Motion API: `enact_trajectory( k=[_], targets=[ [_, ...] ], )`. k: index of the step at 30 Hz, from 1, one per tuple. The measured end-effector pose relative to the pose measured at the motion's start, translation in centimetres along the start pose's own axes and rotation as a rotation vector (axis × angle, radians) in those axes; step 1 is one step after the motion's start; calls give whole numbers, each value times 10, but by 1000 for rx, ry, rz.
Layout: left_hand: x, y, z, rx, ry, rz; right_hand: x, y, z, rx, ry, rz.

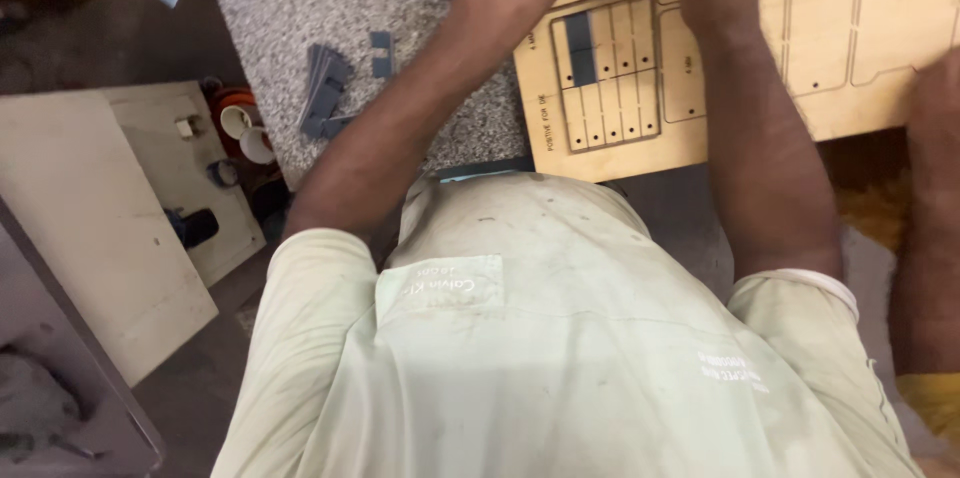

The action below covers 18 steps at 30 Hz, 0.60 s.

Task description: The person places small dark rectangular components into slots on a wooden jig and uses a marker to draw lines on the jig. A second person briefly enters the frame to hand over additional components.

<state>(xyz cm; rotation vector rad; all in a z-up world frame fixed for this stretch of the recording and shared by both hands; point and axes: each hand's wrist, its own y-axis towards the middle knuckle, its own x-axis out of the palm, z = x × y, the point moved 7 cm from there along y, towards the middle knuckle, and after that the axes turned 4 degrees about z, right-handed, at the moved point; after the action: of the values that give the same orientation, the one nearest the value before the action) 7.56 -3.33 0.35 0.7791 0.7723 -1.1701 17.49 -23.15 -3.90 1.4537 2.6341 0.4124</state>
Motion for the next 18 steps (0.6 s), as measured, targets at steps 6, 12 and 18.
enact_trajectory(
  k=[6, 12, 18],
  targets=[
    [-2, 11, 1, -60, 34, -7, 1, 10, -7, -33, 105, 11],
    [-73, -39, -51, -302, -386, 289, -11, 0, 15, 133, 80, 115],
    [-119, -66, -120, -228, -333, 470, 0, -2, 14, 149, 118, 56]
  ],
)
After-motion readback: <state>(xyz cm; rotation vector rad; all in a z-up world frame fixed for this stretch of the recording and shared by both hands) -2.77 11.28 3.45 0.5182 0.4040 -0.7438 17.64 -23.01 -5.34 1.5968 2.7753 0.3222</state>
